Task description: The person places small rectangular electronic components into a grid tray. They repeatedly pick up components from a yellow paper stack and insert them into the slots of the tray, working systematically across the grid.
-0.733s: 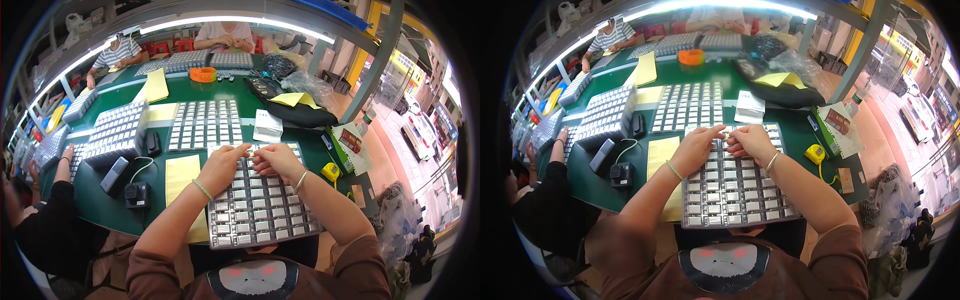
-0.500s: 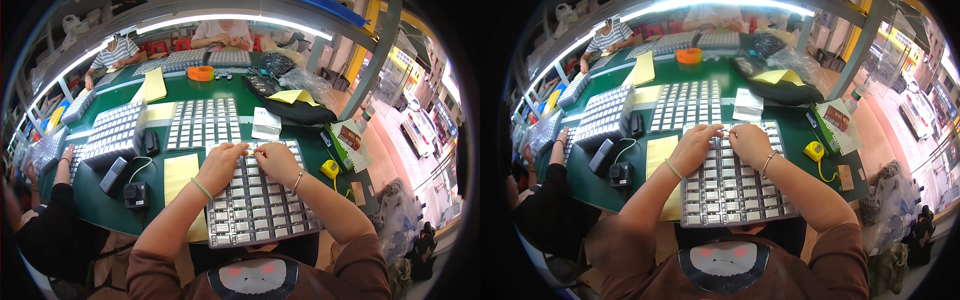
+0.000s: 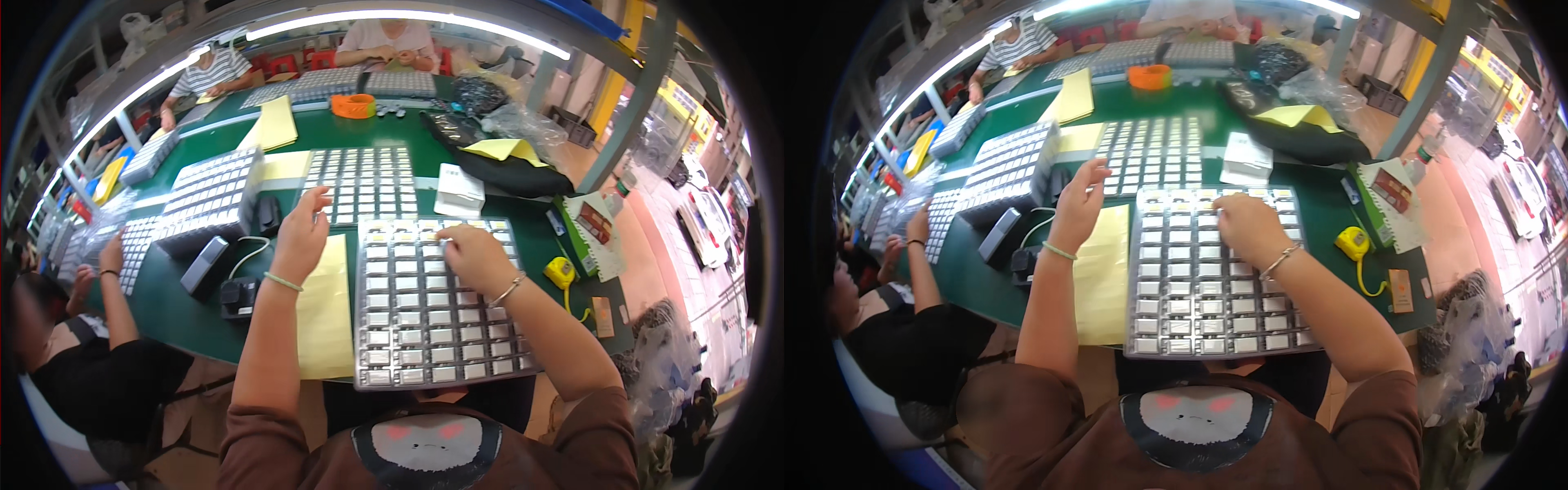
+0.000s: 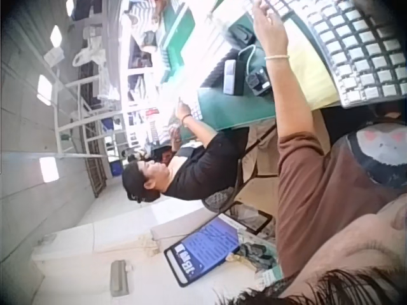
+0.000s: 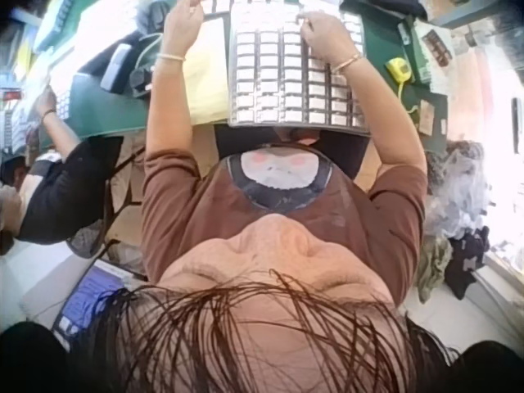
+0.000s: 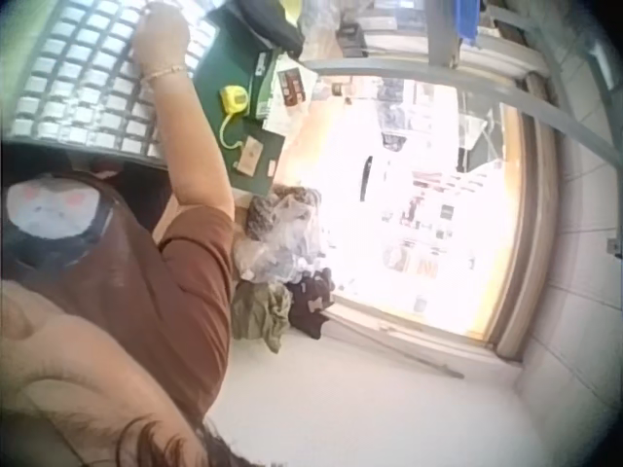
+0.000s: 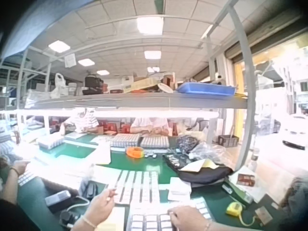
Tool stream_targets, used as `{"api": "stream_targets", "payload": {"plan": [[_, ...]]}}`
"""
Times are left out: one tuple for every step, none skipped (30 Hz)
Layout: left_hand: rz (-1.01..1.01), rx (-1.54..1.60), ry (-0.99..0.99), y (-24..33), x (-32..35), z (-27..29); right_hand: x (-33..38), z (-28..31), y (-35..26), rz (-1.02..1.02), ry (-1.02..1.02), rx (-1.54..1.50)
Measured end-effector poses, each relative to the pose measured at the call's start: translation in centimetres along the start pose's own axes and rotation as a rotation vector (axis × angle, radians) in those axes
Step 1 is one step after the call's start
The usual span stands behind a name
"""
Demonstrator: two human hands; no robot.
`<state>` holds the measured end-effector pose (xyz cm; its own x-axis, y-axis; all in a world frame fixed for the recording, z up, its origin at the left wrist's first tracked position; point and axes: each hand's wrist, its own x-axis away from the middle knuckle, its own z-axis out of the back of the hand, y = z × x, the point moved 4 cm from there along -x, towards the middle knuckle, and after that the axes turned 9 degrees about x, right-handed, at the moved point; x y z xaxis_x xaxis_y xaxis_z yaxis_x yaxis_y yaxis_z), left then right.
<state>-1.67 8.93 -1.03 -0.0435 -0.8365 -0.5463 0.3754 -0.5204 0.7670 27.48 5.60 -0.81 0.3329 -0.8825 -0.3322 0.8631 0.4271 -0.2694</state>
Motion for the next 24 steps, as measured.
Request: {"api": "stream_targets", "payload": {"plan": [[0.173,-0.107,-0.071,-2.3,0.7,1.6,0.1,0.3,0.0,-0.037,0.029,-0.067],[0.243,-0.287,-0.131,-3.0,1.7,2.3,0.0,0.5,0.0,-0.07,0.055,-0.133],[0.308,-0.454,-0.197,-3.6,2.9,2.6,0.1,0.8,-0.1,-0.074,0.032,-0.147],[0.374,-0.619,-0.266,-4.5,3.7,2.8,0.0,1.1,-0.2,-0.08,0.009,-0.161],[0.398,-0.636,-0.288,-5.0,3.9,2.6,0.0,1.3,-0.5,-0.08,-0.014,-0.172],[0.428,-0.613,-0.245,-5.4,4.3,2.8,-0.2,1.5,-0.9,-0.071,-0.02,-0.185],[0.457,-0.59,-0.203,-5.7,4.5,2.8,-0.3,1.6,-1.2,-0.063,-0.026,-0.198],[0.479,-0.567,-0.165,-5.7,4.4,2.8,-0.4,1.6,-1.3,-0.06,-0.028,-0.21],[0.467,-0.528,-0.106,-6.4,4.3,3.0,-0.5,1.6,-1.4,-0.018,-0.013,-0.196],[0.531,-0.465,-0.121,-7.0,4.3,3.4,-0.5,1.6,-1.5,-0.02,-0.014,-0.2],[0.595,-0.399,-0.136,-7.4,4.1,3.6,-0.5,1.6,-1.6,-0.024,-0.017,-0.201],[0.659,-0.333,-0.151,-7.8,4.1,3.8,-0.5,1.7,-1.6,-0.028,-0.02,-0.203],[0.617,-0.321,-0.14,-8.1,4.2,3.9,-0.5,1.9,-1.7,-0.017,-0.01,-0.207],[0.577,-0.31,-0.129,-8.2,4.3,4.0,-0.5,2.0,-1.7,-0.007,-0.002,-0.212],[0.536,-0.299,-0.118,-8.3,4.4,4.2,-0.5,2.3,-1.8,0.004,0.007,-0.216],[0.541,-0.285,-0.106,-8.6,4.6,4.4,-0.4,2.7,-2.0,0.006,0.011,-0.225],[0.545,-0.269,-0.098,-8.3,4.6,4.4,-0.4,3.2,-2.0,0.003,0.015,-0.231],[0.548,-0.254,-0.091,-8.0,4.6,4.4,-0.3,3.6,-2.0,0.001,0.019,-0.237],[0.515,-0.153,-0.041,-7.8,4.7,4.6,-0.1,3.9,-1.7,0.014,0.051,-0.246],[0.479,-0.056,0.011,-7.6,4.7,5.3,0.0,4.3,-1.8,0.003,0.062,-0.256],[0.442,0.042,0.061,-7.5,4.7,6.1,0.3,5.1,-1.9,-0.009,0.073,-0.265],[0.37,0.033,0.115,-7.4,4.7,7.0,0.5,5.9,-2.1,-0.023,0.084,-0.273],[0.333,-0.058,0.121,-6.8,4.8,7.0,1.0,6.5,-2.3,-0.005,0.11,-0.288],[0.294,-0.147,0.125,-6.1,5.1,6.8,1.3,6.9,-2.3,-0.015,0.129,-0.304]]}}
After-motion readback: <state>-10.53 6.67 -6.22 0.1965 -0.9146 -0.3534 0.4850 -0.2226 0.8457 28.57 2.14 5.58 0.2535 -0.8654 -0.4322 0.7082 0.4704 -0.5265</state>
